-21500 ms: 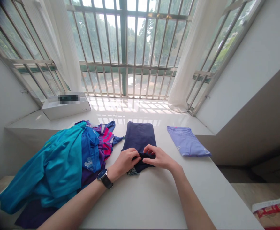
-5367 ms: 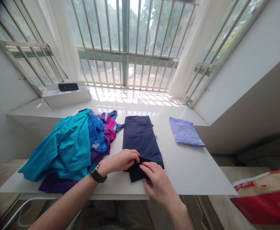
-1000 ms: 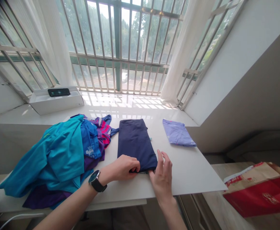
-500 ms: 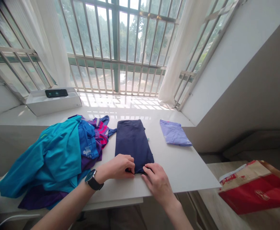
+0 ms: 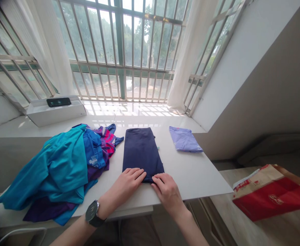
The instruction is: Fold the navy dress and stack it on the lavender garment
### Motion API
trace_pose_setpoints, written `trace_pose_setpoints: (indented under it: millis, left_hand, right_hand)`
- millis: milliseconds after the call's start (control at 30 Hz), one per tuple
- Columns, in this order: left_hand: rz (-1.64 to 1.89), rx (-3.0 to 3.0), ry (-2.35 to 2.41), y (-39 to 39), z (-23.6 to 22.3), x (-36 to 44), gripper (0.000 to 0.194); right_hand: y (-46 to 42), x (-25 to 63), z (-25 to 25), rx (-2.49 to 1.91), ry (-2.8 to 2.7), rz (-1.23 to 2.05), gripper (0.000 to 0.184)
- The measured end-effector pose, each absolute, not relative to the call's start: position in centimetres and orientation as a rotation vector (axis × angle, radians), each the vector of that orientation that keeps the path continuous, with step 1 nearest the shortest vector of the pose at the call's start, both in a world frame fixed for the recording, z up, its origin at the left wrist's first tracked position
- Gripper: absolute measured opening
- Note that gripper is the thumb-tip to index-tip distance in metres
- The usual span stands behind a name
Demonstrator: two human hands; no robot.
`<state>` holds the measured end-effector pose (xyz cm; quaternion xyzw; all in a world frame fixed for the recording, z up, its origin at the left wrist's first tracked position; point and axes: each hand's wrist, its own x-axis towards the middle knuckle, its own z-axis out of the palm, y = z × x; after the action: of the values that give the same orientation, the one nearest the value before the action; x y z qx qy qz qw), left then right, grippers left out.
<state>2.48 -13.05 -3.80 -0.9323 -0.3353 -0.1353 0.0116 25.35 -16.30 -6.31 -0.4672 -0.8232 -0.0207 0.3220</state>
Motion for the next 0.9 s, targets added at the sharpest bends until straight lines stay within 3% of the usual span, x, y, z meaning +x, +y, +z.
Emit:
trace_pose_setpoints:
  millis: [100, 233, 333, 500, 667, 900]
  left_hand:
    - [-0.369, -2.906, -1.001, -13.3, -3.6, 2.9, 0.031]
    - [-0.288, -2.887, -0.995, -14.0, -3.2, 3.6, 0.031]
    - [-0.229, -2.905, -1.043, -14.1, -2.8, 4.0, 0.030]
    - [-0.266, -3.025, -1.256, -11.9, -1.8, 3.7, 0.016]
    - [-0.414, -3.163, -1.371, -9.2, -1.1, 2.7, 0.022]
    - [-0.696, -3.492, -1.497, -5.0, -0.5, 0.0, 0.033]
  right_hand:
    - [-17.1, 25.3, -6.1, -1.271, -2.168, -0.036, 0.021]
    - [-17.5, 25.0, -5.6, -1.312, -2.178, -0.044, 0.045]
    - [-17.0, 24.7, -5.3, -1.333, -2.217, -0.063, 0.052]
    - [-15.3, 24.6, -4.9, -1.256, -2.279, -0.044, 0.043]
    - [-12.8, 25.3, -4.3, -1.313, -2.242, 0.226, 0.019]
    - [-5.8, 26.0, -1.7, -1.411, -2.265, 0.820, 0.032]
